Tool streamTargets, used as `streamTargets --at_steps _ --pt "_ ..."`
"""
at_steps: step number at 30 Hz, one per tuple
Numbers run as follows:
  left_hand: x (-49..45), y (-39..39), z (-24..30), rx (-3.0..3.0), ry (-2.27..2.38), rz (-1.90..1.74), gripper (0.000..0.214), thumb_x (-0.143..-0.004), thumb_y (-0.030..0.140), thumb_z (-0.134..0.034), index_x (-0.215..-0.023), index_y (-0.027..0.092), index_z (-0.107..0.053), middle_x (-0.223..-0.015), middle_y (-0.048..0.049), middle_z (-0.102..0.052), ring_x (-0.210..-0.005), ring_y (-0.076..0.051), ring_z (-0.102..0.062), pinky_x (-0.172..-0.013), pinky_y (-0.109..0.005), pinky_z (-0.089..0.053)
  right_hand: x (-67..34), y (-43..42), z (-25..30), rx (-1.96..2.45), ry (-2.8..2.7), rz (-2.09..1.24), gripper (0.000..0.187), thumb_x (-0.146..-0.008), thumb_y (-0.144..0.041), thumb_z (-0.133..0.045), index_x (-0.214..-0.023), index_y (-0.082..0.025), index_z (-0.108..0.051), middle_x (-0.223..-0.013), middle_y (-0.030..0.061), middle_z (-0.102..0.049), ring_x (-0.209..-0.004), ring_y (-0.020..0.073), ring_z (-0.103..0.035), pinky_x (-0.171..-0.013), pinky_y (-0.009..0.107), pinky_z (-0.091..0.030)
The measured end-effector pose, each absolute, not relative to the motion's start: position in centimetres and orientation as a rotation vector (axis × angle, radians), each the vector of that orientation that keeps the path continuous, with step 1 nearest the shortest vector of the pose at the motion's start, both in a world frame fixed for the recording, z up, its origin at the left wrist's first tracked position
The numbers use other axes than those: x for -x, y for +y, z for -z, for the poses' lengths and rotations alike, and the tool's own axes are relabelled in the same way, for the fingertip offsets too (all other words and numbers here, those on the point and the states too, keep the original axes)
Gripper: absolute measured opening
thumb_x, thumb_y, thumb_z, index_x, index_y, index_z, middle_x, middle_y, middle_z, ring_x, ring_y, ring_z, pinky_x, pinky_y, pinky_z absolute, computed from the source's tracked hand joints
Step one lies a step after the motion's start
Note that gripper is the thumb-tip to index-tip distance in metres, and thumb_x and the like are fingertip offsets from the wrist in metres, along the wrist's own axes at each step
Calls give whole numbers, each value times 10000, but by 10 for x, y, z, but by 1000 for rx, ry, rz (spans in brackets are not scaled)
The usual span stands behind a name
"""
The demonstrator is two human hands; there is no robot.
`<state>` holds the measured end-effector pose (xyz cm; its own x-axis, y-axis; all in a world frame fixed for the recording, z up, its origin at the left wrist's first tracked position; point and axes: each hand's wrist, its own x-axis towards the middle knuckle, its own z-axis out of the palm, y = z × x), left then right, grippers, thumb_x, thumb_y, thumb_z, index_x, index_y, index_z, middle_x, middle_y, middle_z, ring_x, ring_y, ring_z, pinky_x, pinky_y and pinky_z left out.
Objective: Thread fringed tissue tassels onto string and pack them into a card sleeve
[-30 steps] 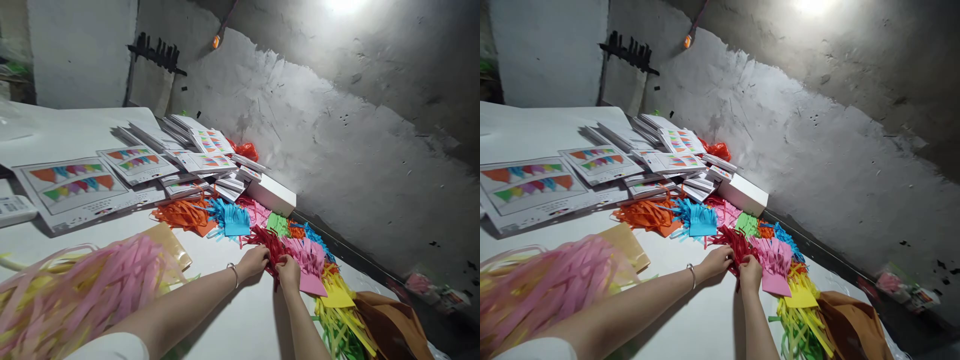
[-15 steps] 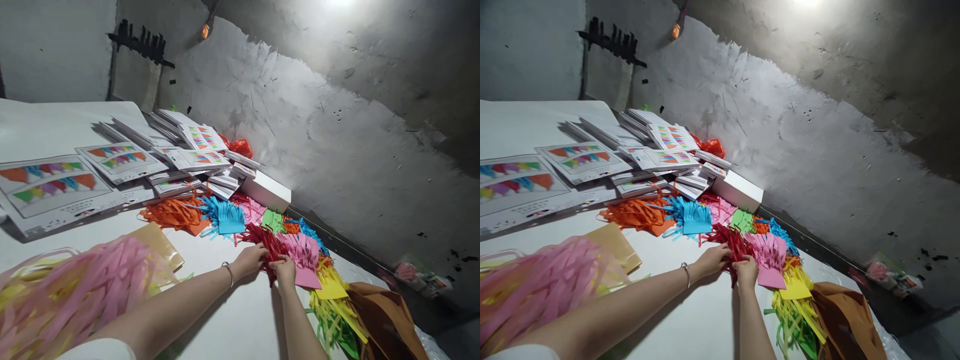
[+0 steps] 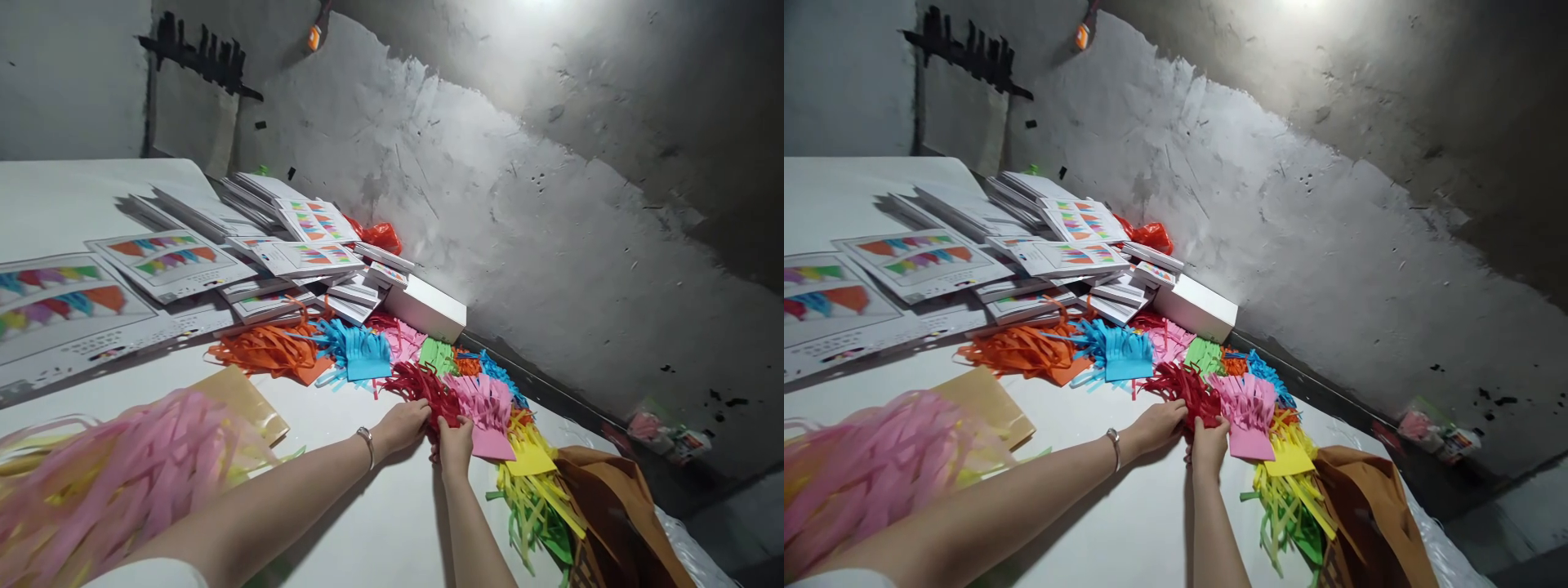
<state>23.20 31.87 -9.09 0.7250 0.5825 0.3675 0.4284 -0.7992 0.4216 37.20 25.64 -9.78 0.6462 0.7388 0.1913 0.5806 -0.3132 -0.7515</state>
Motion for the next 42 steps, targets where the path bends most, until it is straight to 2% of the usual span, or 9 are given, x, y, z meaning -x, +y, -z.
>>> streamTargets --at_steps 4,11,17,23,27,31,34,39,42 --pt "-233 317 92 -2625 745 -708 218 -971 311 -613 -1106 143 -643 -1114 -75 -664 -964 -209 -657 -848 -411 -566 -372 258 90 2068 -928 -315 281 -975 -368 -606 -1157 -154 -594 -946 16 -665 -692 112 -646 -628 271 -564" --pt "-228 317 86 -2498 670 -788 204 -967 316 -613 -1065 140 -647 -1072 -66 -667 -955 -208 -653 -855 -413 -556 -367 246 76 1798 -1139 -111 297 -982 -397 -578 -1165 -164 -603 -990 30 -673 -872 172 -669 -815 377 -553" --pt "-233 321 66 -2294 643 -759 195 -978 309 -606 -1042 133 -658 -1018 -54 -684 -900 -190 -670 -818 -388 -574 -356 239 66 1642 -1230 -3 395 -992 -397 -482 -1277 -131 -541 -713 -29 -639 -691 158 -652 -683 308 -517" --pt "-219 350 9 -2041 678 -717 242 -964 338 -625 -1072 123 -654 -1020 -46 -680 -857 -194 -676 -748 -354 -590 -391 215 39 1832 -962 154 367 -981 -438 -557 -1224 -164 -572 -838 -7 -666 -712 149 -651 -743 344 -535" --pt "-193 383 -47 -1845 759 -836 270 -981 350 -599 -1142 136 -630 -1077 -71 -670 -883 -190 -673 -765 -368 -590 -438 175 9 2005 -824 245 388 -963 -421 -596 -1262 -176 -554 -924 10 -666 -750 153 -647 -768 362 -539" --pt "-185 415 -98 -1662 849 -1037 301 -979 345 -600 -1205 146 -606 -1152 -88 -651 -947 -210 -666 -807 -397 -586 -485 124 -23 2127 -760 347 391 -925 -327 -618 -1273 -165 -543 -869 4 -663 -739 167 -635 -771 360 -510" --pt "-197 427 -118 -1606 874 -1138 323 -977 340 -604 -1241 154 -590 -1200 -95 -635 -990 -224 -659 -834 -417 -582 -506 86 -39 2166 -738 425 491 -828 -226 -580 -1302 -117 -513 -779 24 -677 -702 215 -633 -707 346 -467" --pt "-221 409 -90 -1772 789 -1072 319 -979 337 -600 -1241 154 -591 -1205 -95 -634 -999 -227 -657 -843 -422 -579 -499 40 -41 2139 -926 485 581 -795 -344 -472 -1330 -119 -473 -696 20 -676 -613 261 -639 -587 341 -417" --pt "-223 374 -52 -2001 673 -930 316 -954 376 -628 -1175 150 -630 -1177 -87 -649 -998 -241 -655 -863 -427 -565 -476 29 -33 2072 -1138 466 546 -838 -368 -440 -1346 -171 -454 -744 6 -691 -664 239 -678 -619 322 -463"
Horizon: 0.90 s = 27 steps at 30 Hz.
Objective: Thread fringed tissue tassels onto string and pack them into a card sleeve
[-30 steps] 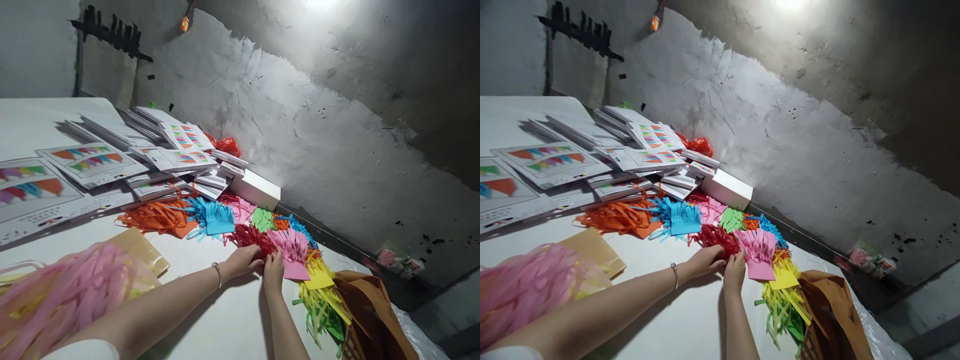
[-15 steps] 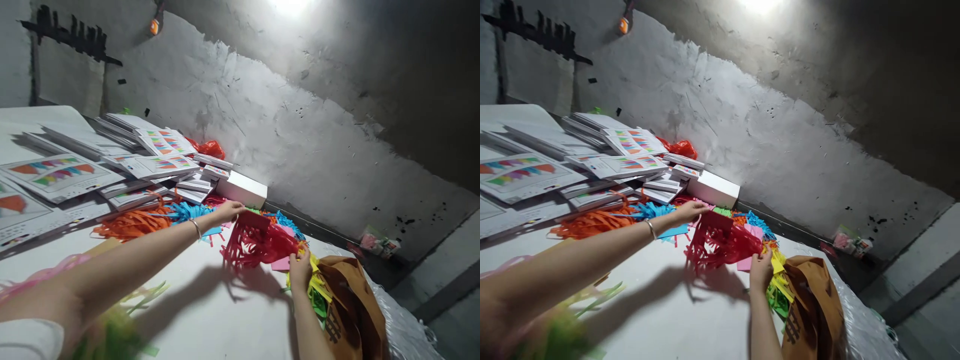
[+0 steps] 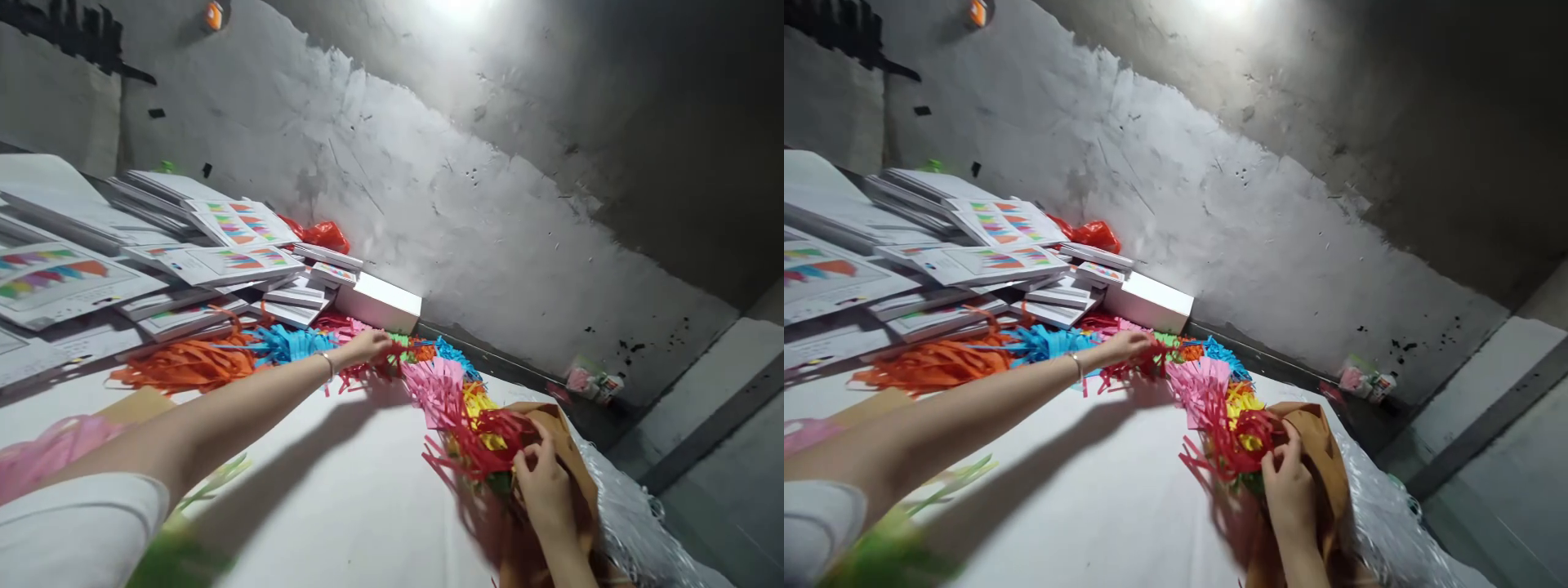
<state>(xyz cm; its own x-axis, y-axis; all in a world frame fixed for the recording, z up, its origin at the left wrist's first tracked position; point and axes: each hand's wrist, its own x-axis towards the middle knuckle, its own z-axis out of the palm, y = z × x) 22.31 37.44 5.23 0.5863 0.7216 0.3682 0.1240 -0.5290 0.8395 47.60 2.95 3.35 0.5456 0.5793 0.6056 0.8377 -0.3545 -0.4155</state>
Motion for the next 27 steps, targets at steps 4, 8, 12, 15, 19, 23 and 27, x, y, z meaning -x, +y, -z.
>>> streamTargets --at_steps 4,8,12,15,19,23,27 --pt "-223 302 -29 -2300 406 -829 683 -722 551 -798 -1271 191 -608 -1366 -155 -556 -1208 -343 -564 -1030 -459 -460 -439 32 -34 1881 -1638 673 455 -934 -249 -403 -1379 -157 -415 -801 45 -699 -680 221 -686 -637 316 -513" --pt "-228 218 -45 -2621 -24 -792 728 -699 483 -810 -1334 225 -565 -1388 -155 -566 -1278 -359 -498 -1088 -463 -372 -397 35 -50 1714 -1941 790 390 -988 -250 -389 -1374 -218 -434 -776 27 -665 -647 217 -631 -618 333 -517" --pt "-223 169 -67 -2831 24 -833 132 -881 205 -554 -844 178 -678 -782 -103 -703 -793 -266 -634 -885 -446 -421 -352 32 -60 1660 -1845 867 367 -940 -242 -476 -1302 -185 -495 -905 84 -688 -758 255 -640 -710 408 -547" --pt "-204 158 -73 -2792 115 -864 182 -885 154 -494 -800 168 -653 -766 -105 -693 -710 -234 -612 -795 -399 -428 -330 30 -56 1704 -1621 813 342 -858 -127 -484 -1177 -180 -594 -1003 107 -720 -831 258 -684 -726 380 -570" --pt "-157 151 -78 -2717 184 -859 177 -814 110 -526 -899 171 -670 -897 -99 -702 -813 -233 -638 -763 -332 -457 -319 20 -55 1661 -1627 824 432 -783 29 -376 -951 -206 -697 -799 42 -742 -684 203 -701 -628 296 -565" --pt "-100 145 -92 -2347 168 -692 364 -819 237 -601 -1182 214 -635 -1220 -76 -669 -1104 -232 -625 -903 -300 -492 -311 -11 -72 1492 -1670 997 394 -865 -3 -403 -1114 -133 -679 -958 105 -756 -854 239 -721 -807 383 -578" --pt "-74 128 -113 -1751 215 -607 551 -839 471 -682 -1315 214 -581 -1420 -90 -562 -1315 -253 -490 -1041 -333 -420 -290 -47 -89 1148 -1853 1236 413 -921 -11 -434 -1287 -105 -602 -1121 112 -737 -1082 211 -683 -996 370 -511"
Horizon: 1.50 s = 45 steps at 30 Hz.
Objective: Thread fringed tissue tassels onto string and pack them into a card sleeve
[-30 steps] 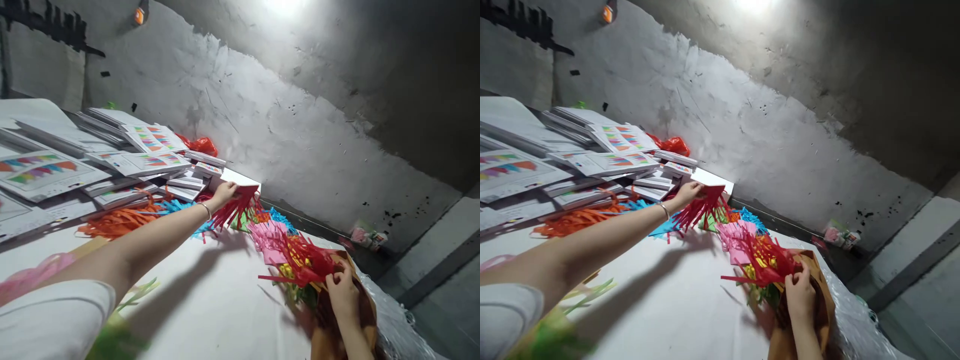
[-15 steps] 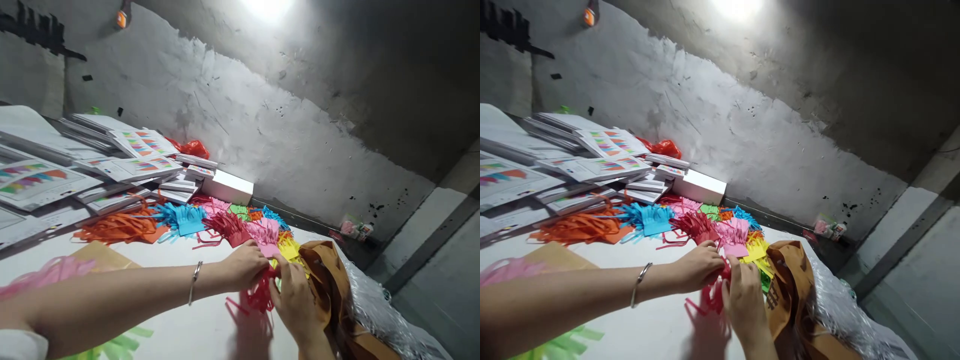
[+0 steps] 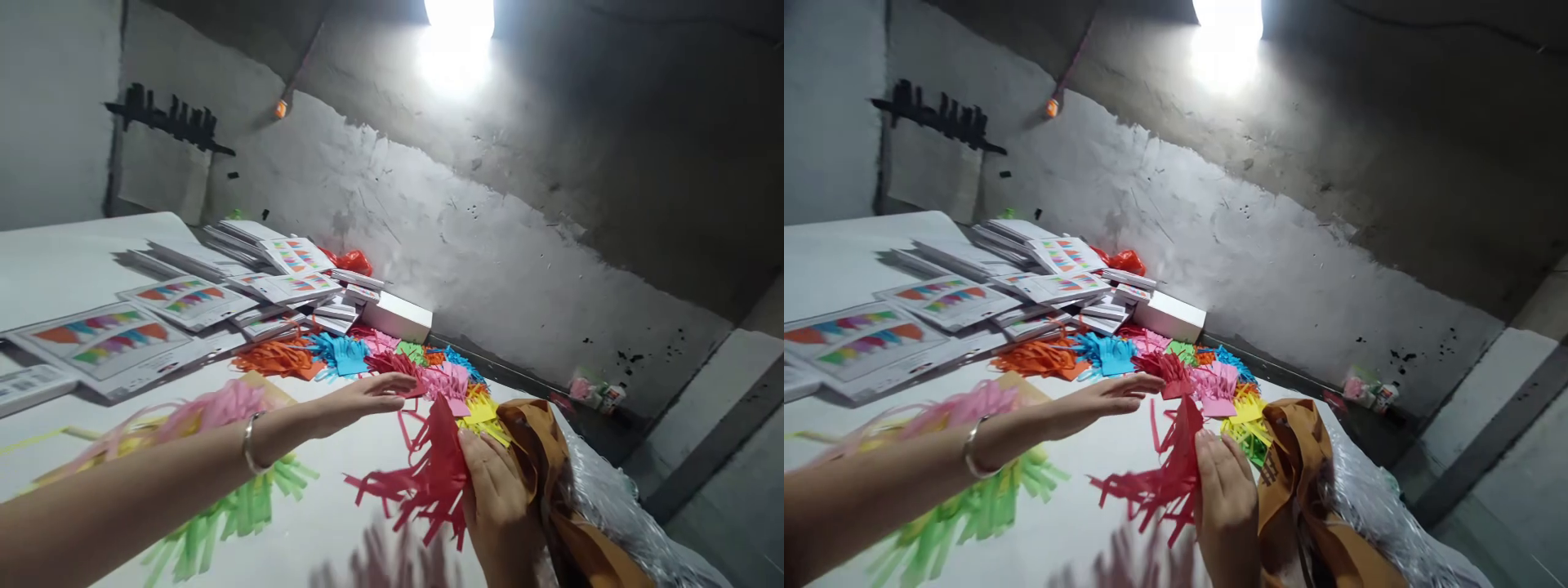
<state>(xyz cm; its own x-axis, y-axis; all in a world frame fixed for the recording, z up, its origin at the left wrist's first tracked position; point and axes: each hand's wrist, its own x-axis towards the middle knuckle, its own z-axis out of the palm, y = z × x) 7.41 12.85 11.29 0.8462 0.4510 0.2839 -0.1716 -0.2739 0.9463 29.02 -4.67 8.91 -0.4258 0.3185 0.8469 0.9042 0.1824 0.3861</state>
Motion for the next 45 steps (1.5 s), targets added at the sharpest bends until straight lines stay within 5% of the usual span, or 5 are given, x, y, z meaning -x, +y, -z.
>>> streamTargets --at_steps 8,16,26,37,45 --pt "-65 78 -124 -1553 63 -373 435 -642 543 -866 -704 132 -739 -676 -24 -683 -688 -181 -600 -686 -282 -483 -254 -98 -92 988 -1941 1245 504 -988 -44 -354 -1485 -90 -420 -1133 136 -738 -1186 215 -646 -1012 401 -521" --pt "-33 -17 -41 -775 -43 -197 783 -708 861 -547 -960 138 -711 -958 -125 -743 -983 -282 -662 -905 -378 -498 -222 -132 -58 1087 -1936 1183 510 -979 -22 -355 -1481 -86 -422 -1194 149 -713 -1247 210 -603 -1051 416 -497" --pt "-27 -82 24 -523 104 2 160 -644 219 -782 -709 97 -701 -594 -12 -613 -446 -81 -528 -484 -202 -492 -275 -167 -22 1240 -1875 1182 451 -976 -49 -426 -1414 -119 -507 -1140 151 -733 -1135 228 -678 -975 436 -560" --pt "64 19 -14 -1403 690 -237 401 -800 303 -684 -1183 191 -639 -637 70 -660 -497 -92 -560 -478 -142 -385 -227 -179 47 1405 -2132 1102 398 -936 -8 -339 -1173 -55 -655 -1187 152 -718 -1176 280 -653 -986 439 -555" --pt "90 -20 29 -2251 778 -795 450 -867 264 -661 -1310 331 -621 -1354 -45 -622 -1262 -289 -539 -1066 -361 -452 -189 -160 133 1481 -2009 727 422 -868 -63 -426 -1213 -148 -654 -1196 105 -721 -1101 276 -695 -883 424 -585"
